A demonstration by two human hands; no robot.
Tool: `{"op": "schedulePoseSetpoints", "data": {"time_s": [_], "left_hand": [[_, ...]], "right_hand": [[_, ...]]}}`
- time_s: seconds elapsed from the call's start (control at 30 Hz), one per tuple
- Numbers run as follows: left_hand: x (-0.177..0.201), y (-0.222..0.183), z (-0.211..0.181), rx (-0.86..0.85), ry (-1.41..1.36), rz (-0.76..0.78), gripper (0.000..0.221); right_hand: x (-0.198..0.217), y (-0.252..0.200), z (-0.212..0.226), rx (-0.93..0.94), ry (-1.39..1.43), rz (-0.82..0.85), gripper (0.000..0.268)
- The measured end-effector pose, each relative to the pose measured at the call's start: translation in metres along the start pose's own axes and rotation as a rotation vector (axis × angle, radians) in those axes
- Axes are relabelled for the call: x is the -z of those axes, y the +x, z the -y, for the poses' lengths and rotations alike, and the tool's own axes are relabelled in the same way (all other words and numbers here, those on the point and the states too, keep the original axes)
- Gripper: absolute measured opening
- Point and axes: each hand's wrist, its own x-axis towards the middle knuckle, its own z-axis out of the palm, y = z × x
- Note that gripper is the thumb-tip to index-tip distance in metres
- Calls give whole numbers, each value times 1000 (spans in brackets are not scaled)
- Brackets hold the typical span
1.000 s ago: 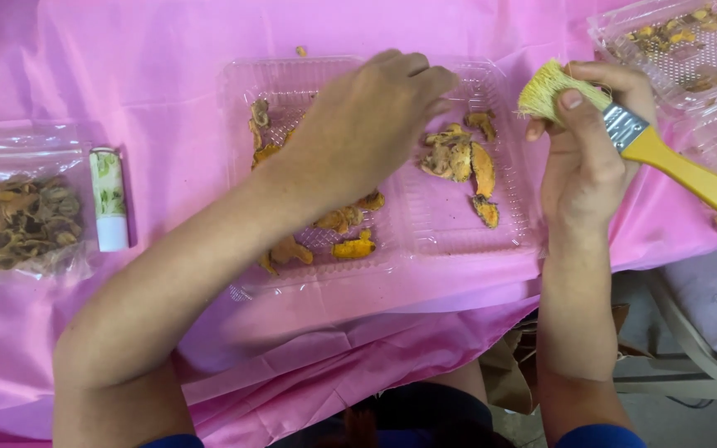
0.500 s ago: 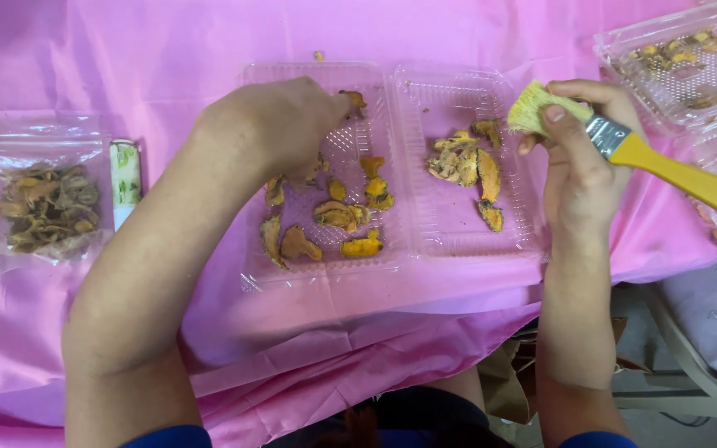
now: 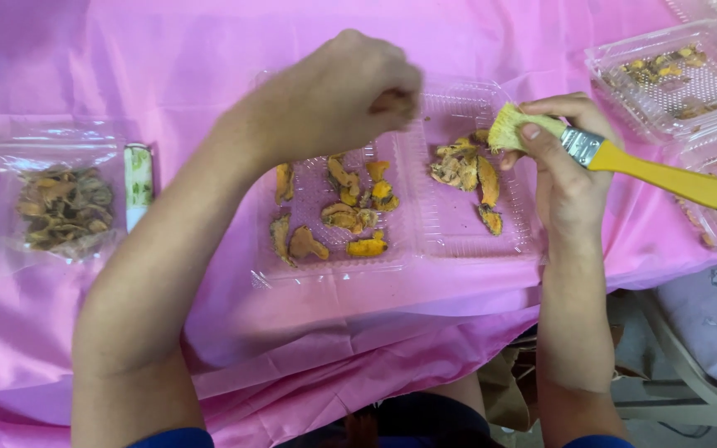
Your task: Cleaning dried turmeric pieces individually using a small brush to remove dust or debris.
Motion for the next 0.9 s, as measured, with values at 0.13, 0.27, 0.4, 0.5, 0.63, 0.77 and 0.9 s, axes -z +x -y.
{"op": "schedulePoseSetpoints", "data": {"time_s": [0.13, 0.27, 0.4, 0.5, 0.63, 0.77, 0.9], "left_hand": [[-42, 24, 2, 149, -714, -265, 11], [-44, 28, -14, 429, -913, -155, 18], [-41, 24, -19, 359, -873, -190, 24], [-37, 23, -32, 364, -847, -131, 31], [-46, 23, -28, 332, -1075, -58, 36], [-41, 21, -27, 325, -1073, -65, 33], [-44, 22, -27, 327, -1008, -105, 39]], "right_hand": [[4, 2, -3, 82, 66, 93, 16], [3, -1, 1, 105, 169, 131, 30], [-6, -3, 6, 122, 43, 260, 30], [-7, -1, 7, 197, -176, 199, 29], [-12, -2, 9, 260, -130, 131, 28], [-8, -2, 8, 302, -349, 48, 24], [2, 2, -10, 373, -319, 39, 26]]}}
